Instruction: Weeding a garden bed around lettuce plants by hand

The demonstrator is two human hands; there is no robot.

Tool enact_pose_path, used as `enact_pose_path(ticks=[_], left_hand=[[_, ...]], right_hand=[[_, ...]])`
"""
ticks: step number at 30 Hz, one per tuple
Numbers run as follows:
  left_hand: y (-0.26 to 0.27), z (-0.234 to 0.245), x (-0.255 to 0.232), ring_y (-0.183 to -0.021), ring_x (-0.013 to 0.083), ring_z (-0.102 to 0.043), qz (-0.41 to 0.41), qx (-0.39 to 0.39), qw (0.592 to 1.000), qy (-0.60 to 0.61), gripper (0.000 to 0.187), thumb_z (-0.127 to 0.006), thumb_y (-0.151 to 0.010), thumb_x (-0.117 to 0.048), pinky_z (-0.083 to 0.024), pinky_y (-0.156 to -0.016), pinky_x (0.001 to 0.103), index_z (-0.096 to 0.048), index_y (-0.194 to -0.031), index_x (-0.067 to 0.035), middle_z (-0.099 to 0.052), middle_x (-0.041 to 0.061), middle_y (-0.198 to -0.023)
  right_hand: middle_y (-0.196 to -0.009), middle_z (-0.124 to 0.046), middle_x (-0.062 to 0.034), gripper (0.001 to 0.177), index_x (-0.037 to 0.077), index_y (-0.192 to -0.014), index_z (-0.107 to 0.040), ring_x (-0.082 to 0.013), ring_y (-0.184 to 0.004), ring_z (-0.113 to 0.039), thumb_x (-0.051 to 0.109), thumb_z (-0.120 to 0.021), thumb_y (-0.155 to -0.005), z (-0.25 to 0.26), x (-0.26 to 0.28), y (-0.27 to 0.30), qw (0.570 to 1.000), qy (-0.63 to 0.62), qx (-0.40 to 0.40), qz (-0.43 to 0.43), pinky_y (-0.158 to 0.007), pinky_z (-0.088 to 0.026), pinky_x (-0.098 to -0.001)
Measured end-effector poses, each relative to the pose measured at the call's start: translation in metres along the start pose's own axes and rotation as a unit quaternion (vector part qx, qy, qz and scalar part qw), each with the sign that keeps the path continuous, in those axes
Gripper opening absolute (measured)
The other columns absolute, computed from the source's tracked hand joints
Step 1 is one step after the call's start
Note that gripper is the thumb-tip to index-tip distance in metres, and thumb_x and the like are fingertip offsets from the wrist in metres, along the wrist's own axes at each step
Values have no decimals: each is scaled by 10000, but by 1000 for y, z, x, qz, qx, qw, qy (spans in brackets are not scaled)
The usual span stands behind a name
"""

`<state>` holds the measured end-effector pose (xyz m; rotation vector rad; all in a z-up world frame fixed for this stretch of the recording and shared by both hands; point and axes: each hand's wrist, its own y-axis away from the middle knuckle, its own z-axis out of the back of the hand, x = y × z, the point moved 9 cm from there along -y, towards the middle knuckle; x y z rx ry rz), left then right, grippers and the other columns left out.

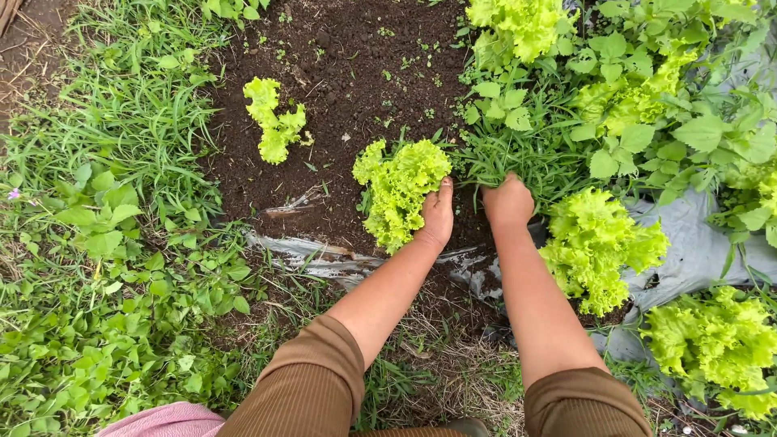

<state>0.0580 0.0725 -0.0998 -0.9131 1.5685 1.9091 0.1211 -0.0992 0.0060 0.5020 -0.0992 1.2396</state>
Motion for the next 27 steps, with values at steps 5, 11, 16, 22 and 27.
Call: enact_pose_path(ticks=[5,11,16,22,27], left_hand=[[-2,4,-2,-1373,410,-514,4,1,1000,-11,937,-362,-934,-870,-349,-1209,508,-676,-1158,-16,-650,256,-1312],[-1,3,-6,-1375,452,-495,-3,13,1000,1,915,-365,-957,-828,-342,-1209,535,-675,-1164,8,-638,295,-1314],[9,-1,0,-1376,435,-502,9,23,1000,-11,939,-326,-957,-844,-342,-1211,530,-670,-1184,-1,-635,286,-1325],[11,5,-13,-1363,455,-504,8,11,1000,1,946,-339,-951,-843,-336,-1213,539,-667,-1164,19,-636,301,-1306],[4,7,-6,-1348,453,-518,9,4,1000,4,951,-323,-955,-850,-344,-1208,540,-659,-1147,19,-646,282,-1283]], right_hand=[[-858,-729,-266,336,-22,-964,-748,-497,-863,-730,269,-584,-921,-15,5,-48,995,87,29,37,-728,-588,-647],[-1035,-704,-304,535,-85,-1135,-712,-467,-1032,-688,337,-797,-816,-10,-14,-11,964,-246,69,-68,-846,-526,-584],[-991,-679,-339,571,-131,-1200,-650,-528,-1030,-657,365,-773,-946,6,-16,14,974,-220,10,-48,-819,-531,-675],[-910,-711,-266,505,-29,-1055,-697,-488,-945,-711,458,-686,-919,-23,1,-36,999,-43,3,-13,-794,-583,-645],[-691,-694,-157,146,46,-984,-779,-358,-638,-707,148,-677,-968,-23,26,-15,928,217,-7,304,-645,-675,-459]])
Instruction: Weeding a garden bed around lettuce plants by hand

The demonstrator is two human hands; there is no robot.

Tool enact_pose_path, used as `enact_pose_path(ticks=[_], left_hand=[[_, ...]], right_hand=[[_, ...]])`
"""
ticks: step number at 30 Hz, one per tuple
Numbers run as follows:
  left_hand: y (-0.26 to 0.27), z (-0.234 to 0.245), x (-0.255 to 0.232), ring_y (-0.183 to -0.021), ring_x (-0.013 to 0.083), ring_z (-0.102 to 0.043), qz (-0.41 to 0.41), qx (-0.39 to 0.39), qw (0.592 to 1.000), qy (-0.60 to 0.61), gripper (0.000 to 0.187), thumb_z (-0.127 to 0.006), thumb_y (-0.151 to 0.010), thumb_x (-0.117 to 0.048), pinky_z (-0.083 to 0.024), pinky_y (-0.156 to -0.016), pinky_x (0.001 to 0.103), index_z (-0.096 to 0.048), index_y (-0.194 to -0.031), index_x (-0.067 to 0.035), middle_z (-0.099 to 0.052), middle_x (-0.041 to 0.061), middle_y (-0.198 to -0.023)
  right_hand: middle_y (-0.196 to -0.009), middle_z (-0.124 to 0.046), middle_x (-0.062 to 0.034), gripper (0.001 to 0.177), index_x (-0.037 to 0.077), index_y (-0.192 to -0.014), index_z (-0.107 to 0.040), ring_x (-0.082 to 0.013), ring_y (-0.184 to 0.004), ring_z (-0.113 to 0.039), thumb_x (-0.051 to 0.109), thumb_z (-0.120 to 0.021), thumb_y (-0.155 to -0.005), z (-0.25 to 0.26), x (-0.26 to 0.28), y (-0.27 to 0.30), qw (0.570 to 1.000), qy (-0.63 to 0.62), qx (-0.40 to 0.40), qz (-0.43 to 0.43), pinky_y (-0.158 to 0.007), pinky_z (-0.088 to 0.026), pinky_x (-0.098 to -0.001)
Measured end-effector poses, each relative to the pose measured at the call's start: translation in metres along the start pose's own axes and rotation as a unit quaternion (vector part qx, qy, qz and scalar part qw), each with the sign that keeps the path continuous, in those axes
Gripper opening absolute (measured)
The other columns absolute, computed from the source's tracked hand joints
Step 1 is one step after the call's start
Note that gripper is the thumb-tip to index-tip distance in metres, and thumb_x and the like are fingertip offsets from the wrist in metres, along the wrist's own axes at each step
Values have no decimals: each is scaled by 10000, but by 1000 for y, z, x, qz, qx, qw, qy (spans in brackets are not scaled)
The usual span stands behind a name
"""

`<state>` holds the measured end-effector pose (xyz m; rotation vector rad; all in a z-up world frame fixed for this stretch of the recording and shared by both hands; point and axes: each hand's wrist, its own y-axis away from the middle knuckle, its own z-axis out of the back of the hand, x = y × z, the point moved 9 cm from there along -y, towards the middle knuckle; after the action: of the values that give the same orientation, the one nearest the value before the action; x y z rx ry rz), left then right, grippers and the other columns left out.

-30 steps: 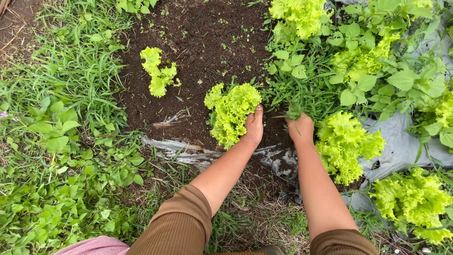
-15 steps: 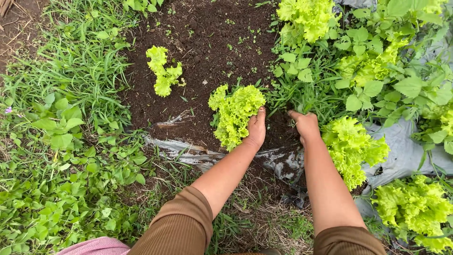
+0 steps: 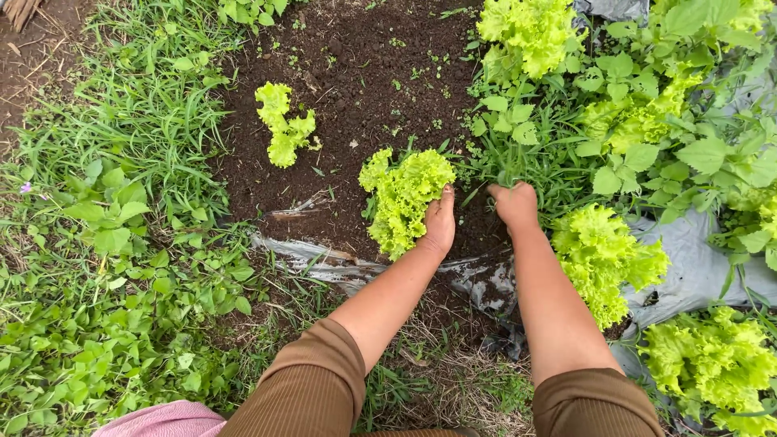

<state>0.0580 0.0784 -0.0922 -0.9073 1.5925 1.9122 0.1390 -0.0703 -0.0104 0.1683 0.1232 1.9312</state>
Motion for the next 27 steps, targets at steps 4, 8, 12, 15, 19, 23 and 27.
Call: enact_pose_path(ticks=[4,8,12,15,19,23,27], left_hand=[[-10,5,4,-1345,464,-505,0,-9,999,39,937,-363,-969,-838,-325,-1198,558,-653,-1161,31,-623,296,-1271],[11,14,-13,-1362,446,-507,10,3,999,43,932,-360,-959,-843,-336,-1203,531,-664,-1177,10,-639,282,-1297],[8,11,-11,-1374,450,-496,17,3,999,48,930,-353,-966,-827,-336,-1207,529,-659,-1214,16,-628,290,-1318],[-3,2,7,-1370,429,-506,15,7,999,35,936,-343,-959,-860,-333,-1211,521,-670,-1208,-20,-642,256,-1315],[-2,3,0,-1274,474,-551,-30,-12,998,49,888,-390,-992,-792,-362,-1162,550,-700,-1106,32,-655,315,-1181],[5,5,-7,-1265,485,-554,-49,-18,997,57,904,-384,-1005,-781,-362,-1159,556,-703,-1114,58,-654,332,-1164],[-9,1,2,-1225,472,-566,-59,-20,996,58,908,-366,-1026,-770,-362,-1152,557,-702,-1097,70,-648,329,-1134]], right_hand=[[-962,-561,-320,602,-171,-1127,-588,-345,-999,-541,285,-857,-841,-58,-66,23,746,-568,-37,-345,-792,-451,-640],[-1410,-339,-438,840,-154,-1367,-360,-562,-1373,-388,290,-866,-864,-24,-36,63,680,-615,-2,-399,-1062,-320,-779],[-930,-611,-345,494,-196,-1008,-616,-324,-771,-642,162,-889,-805,27,-15,65,583,-700,-125,-392,-597,-517,-583],[-504,-442,-82,425,59,-624,-593,-149,-449,-410,278,-790,-932,36,-28,45,758,-534,-137,-348,-510,-382,-453],[-1039,-606,-378,518,-80,-1144,-572,-599,-988,-634,348,-779,-938,45,4,-17,910,-296,-157,-245,-829,-562,-720],[-1214,-504,-211,406,120,-1113,-615,-579,-842,-676,444,-743,-905,8,-8,-42,928,-208,-174,-256,-812,-588,-653],[-1089,-534,-216,310,53,-1022,-658,-606,-806,-645,342,-734,-940,-19,-40,-46,925,-236,-219,-199,-752,-574,-671]])
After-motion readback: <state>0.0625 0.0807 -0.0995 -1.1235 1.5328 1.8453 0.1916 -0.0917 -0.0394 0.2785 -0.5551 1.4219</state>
